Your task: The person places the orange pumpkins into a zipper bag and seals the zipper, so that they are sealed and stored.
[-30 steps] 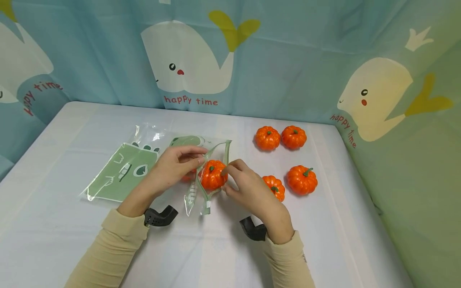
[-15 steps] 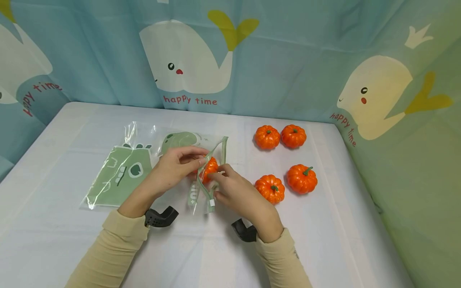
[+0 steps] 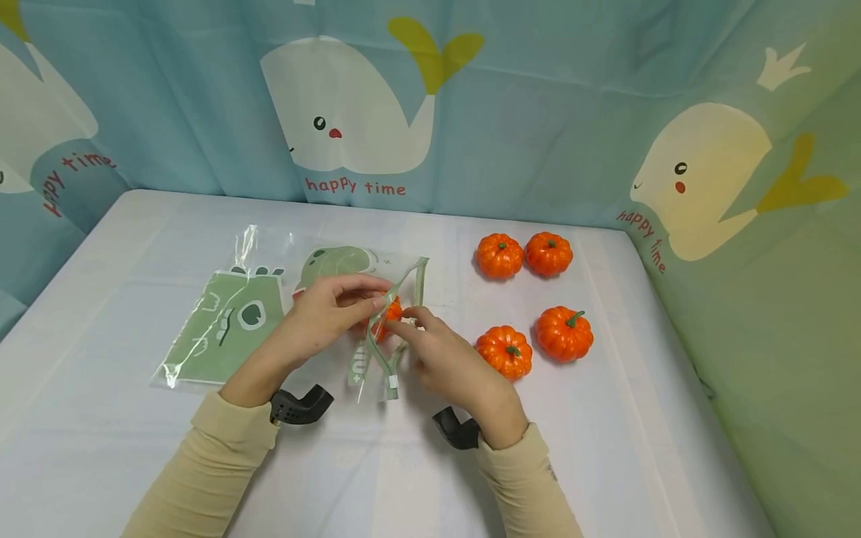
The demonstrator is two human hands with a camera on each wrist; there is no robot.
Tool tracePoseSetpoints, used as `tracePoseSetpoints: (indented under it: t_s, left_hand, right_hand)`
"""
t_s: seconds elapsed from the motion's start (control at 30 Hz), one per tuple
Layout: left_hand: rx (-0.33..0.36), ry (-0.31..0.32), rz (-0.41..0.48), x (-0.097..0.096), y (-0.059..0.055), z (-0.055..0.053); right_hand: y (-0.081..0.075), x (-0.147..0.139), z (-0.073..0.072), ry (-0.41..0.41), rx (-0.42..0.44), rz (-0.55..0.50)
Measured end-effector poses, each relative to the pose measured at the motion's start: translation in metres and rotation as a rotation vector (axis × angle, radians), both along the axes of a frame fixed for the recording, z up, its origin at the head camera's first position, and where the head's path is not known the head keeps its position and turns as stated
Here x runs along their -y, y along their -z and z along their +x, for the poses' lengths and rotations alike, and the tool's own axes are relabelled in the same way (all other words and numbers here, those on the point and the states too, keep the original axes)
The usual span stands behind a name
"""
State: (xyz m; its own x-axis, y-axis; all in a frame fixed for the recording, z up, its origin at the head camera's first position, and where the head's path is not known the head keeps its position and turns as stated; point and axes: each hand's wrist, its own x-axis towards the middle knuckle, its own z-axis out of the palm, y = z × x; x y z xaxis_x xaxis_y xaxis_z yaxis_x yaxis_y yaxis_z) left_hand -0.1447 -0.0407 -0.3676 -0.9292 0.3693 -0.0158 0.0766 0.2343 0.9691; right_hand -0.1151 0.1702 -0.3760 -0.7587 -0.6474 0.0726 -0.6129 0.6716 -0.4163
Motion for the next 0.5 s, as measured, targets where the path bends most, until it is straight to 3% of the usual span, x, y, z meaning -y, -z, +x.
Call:
tracePoseSetpoints:
  t_s: [0.5]
  left_hand:
    - [0.027, 0.047, 0.044, 0.0, -0.001, 0.0]
  right_hand:
    - [0.018, 0.01, -0.004, 0.009, -0.107, 0.046]
